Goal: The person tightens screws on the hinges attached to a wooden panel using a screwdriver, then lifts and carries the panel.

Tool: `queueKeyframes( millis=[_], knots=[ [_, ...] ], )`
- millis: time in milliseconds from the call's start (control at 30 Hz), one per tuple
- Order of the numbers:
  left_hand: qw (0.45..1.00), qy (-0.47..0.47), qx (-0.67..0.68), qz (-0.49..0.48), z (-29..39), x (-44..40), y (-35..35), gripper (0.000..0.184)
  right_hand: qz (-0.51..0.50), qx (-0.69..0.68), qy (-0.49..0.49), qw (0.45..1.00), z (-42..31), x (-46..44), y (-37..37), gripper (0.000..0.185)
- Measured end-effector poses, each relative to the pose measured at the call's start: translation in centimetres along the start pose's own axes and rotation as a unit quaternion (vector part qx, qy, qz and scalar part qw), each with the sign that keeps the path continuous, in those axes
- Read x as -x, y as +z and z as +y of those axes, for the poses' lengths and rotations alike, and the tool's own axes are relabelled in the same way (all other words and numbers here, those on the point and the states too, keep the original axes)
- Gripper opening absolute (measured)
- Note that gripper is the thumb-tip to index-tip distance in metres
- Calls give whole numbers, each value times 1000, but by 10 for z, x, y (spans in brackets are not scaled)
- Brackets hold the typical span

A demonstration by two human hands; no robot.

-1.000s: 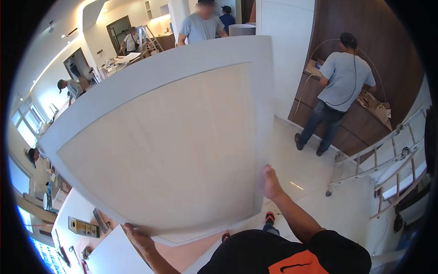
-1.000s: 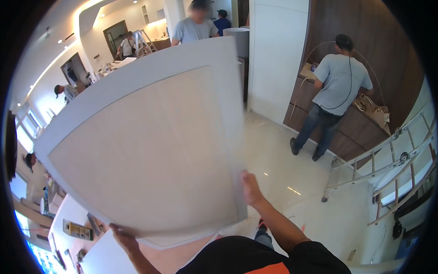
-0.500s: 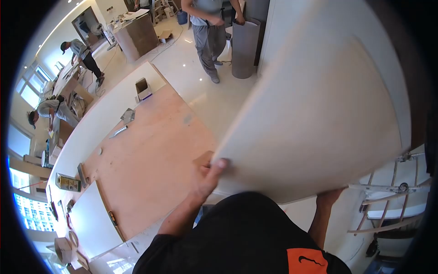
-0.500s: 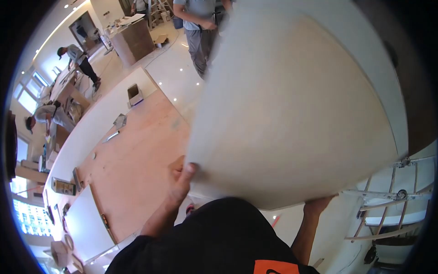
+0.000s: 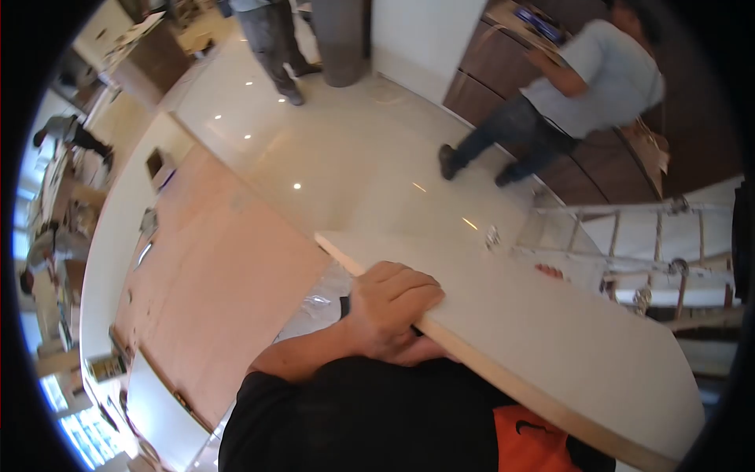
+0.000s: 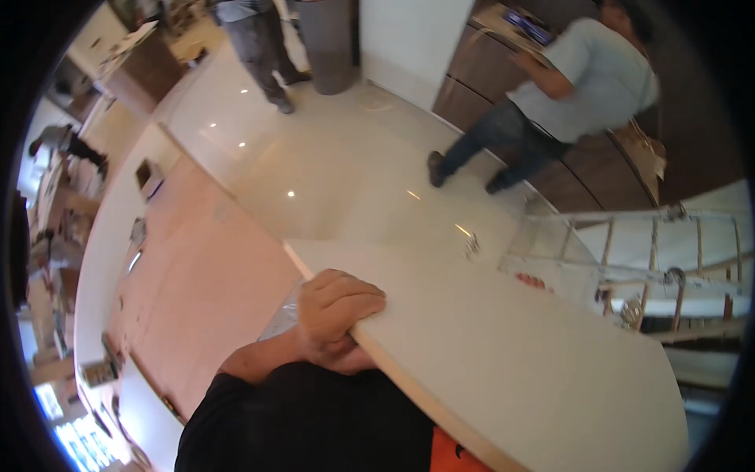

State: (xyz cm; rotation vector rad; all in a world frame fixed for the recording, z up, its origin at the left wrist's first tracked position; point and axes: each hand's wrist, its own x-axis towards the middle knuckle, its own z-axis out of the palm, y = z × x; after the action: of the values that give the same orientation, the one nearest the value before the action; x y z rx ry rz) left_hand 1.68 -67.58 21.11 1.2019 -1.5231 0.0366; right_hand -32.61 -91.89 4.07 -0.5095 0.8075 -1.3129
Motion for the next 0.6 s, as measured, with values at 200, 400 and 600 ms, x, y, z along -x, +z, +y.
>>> queueKeyframes(
  millis=[200, 400, 600],
  knots=[
    [998, 46, -53, 8, -37, -22, -10, 58, -1, 20, -7, 1000, 22, -46, 47, 49],
    [995, 51, -78, 31, -93, -45, -45, 46, -35, 32, 5, 999, 67, -114, 128, 49],
    [991, 16, -105, 76, -144, -56, -81, 43, -81, 56, 30, 995, 114, -165, 210, 49]
  ],
)
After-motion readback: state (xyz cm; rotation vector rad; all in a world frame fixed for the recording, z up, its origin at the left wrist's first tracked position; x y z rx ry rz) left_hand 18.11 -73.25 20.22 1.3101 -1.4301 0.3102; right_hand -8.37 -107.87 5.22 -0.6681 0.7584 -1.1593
